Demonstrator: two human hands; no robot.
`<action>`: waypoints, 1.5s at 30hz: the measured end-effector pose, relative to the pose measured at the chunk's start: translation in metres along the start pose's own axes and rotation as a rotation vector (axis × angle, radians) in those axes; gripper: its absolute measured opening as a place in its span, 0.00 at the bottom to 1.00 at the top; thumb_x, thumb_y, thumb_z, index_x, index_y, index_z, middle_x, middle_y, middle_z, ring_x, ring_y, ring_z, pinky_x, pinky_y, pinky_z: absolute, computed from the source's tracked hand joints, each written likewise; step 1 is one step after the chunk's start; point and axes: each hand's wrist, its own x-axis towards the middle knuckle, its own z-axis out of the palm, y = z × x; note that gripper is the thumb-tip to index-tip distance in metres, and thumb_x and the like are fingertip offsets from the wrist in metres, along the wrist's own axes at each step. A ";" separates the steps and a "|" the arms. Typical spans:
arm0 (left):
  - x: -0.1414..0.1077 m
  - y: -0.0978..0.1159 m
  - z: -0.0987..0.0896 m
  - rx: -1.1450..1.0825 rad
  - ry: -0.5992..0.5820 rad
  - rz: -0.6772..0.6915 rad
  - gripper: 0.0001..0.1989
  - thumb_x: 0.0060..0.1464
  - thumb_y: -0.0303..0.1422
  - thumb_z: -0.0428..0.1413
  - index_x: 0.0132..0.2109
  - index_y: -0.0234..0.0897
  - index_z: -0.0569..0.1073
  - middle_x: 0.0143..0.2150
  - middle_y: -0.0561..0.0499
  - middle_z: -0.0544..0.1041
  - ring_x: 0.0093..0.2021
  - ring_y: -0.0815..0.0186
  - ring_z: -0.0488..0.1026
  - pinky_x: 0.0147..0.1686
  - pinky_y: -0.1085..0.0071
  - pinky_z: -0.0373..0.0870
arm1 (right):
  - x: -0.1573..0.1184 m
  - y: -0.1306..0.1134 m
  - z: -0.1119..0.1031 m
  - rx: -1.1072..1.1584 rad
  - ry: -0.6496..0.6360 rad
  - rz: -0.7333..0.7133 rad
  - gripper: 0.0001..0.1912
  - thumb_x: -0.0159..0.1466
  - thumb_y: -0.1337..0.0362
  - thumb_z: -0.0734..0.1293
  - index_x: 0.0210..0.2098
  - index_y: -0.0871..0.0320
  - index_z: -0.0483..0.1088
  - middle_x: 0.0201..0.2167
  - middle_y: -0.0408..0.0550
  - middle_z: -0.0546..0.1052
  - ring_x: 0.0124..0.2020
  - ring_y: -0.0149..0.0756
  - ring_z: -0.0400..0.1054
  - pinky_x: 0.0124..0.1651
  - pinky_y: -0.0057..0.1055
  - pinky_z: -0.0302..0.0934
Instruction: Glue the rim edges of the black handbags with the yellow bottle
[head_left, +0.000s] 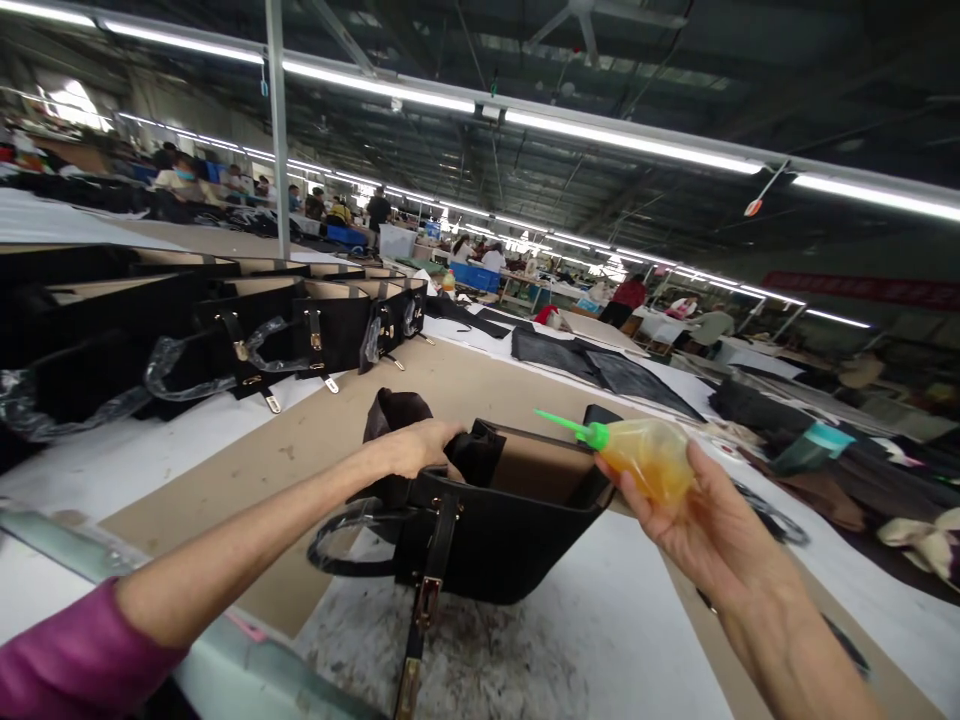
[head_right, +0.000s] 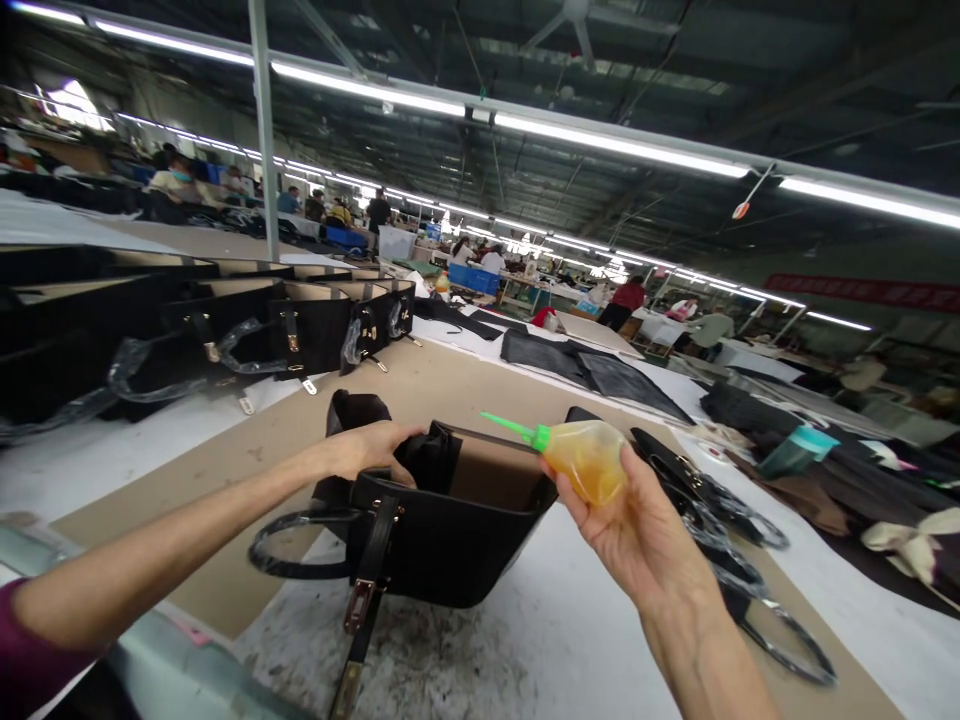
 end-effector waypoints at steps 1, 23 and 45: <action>0.005 -0.002 0.001 -0.010 -0.065 0.016 0.24 0.38 0.40 0.65 0.45 0.39 0.74 0.34 0.54 0.77 0.38 0.59 0.75 0.35 0.71 0.67 | -0.001 0.001 -0.001 0.000 0.003 -0.007 0.40 0.42 0.64 0.81 0.53 0.58 0.67 0.51 0.62 0.74 0.46 0.57 0.71 0.38 0.32 0.74; 0.047 0.005 0.026 0.635 0.129 -0.065 0.38 0.42 0.63 0.53 0.42 0.31 0.75 0.40 0.34 0.77 0.45 0.42 0.74 0.43 0.55 0.69 | 0.007 0.014 0.004 -0.379 -0.045 -0.270 0.27 0.49 0.63 0.79 0.44 0.60 0.67 0.36 0.51 0.79 0.31 0.41 0.76 0.29 0.25 0.72; 0.070 -0.047 0.071 -0.459 0.176 -0.033 0.14 0.42 0.26 0.53 0.39 0.32 0.76 0.35 0.48 0.77 0.42 0.56 0.74 0.45 0.66 0.70 | 0.016 0.010 -0.014 -0.264 0.059 -0.209 0.33 0.39 0.68 0.82 0.44 0.59 0.71 0.36 0.53 0.80 0.32 0.46 0.76 0.30 0.27 0.74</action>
